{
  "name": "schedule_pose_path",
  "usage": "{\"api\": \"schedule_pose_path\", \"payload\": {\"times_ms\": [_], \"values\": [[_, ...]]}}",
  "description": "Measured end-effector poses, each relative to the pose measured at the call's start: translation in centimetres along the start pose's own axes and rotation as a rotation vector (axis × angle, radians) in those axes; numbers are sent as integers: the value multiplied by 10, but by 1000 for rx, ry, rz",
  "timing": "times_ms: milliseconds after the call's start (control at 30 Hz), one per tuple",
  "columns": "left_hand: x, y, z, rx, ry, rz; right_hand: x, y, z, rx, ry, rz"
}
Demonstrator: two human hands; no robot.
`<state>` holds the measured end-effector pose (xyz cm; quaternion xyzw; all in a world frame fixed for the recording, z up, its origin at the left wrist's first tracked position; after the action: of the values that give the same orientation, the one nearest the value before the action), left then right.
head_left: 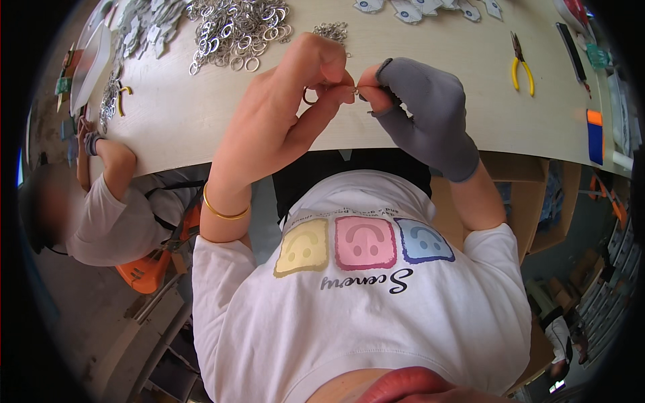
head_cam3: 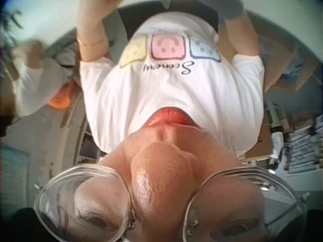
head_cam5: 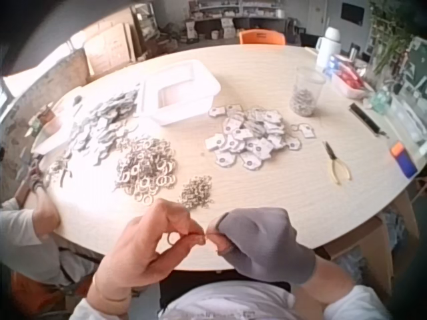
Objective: Attaching metal keyrings to small plastic tags using pliers.
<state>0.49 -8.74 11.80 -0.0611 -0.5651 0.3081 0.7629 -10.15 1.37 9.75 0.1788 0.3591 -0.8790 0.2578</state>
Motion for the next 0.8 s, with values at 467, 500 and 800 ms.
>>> {"api": "schedule_pose_path", "payload": {"times_ms": [467,500,800], "values": [[-30,19,-5,46,-179,-100,8,-3,-2,39,123,21],[-37,22,-6,79,-119,-173,7,-3,-1,-1,126,6],[-77,49,-10,-74,-496,-726,13,-11,-8,-62,120,-3]]}}
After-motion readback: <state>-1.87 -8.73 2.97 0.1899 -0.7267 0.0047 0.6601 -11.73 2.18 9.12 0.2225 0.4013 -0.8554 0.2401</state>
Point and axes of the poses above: each hand's wrist, its own z-axis towards the middle knuckle, its own y-axis out of the palm, x = y × z, the point moved 6 cm from there along z, towards the middle knuckle, and after that the axes turned 2 degrees about -y, right-handed, at the moved point
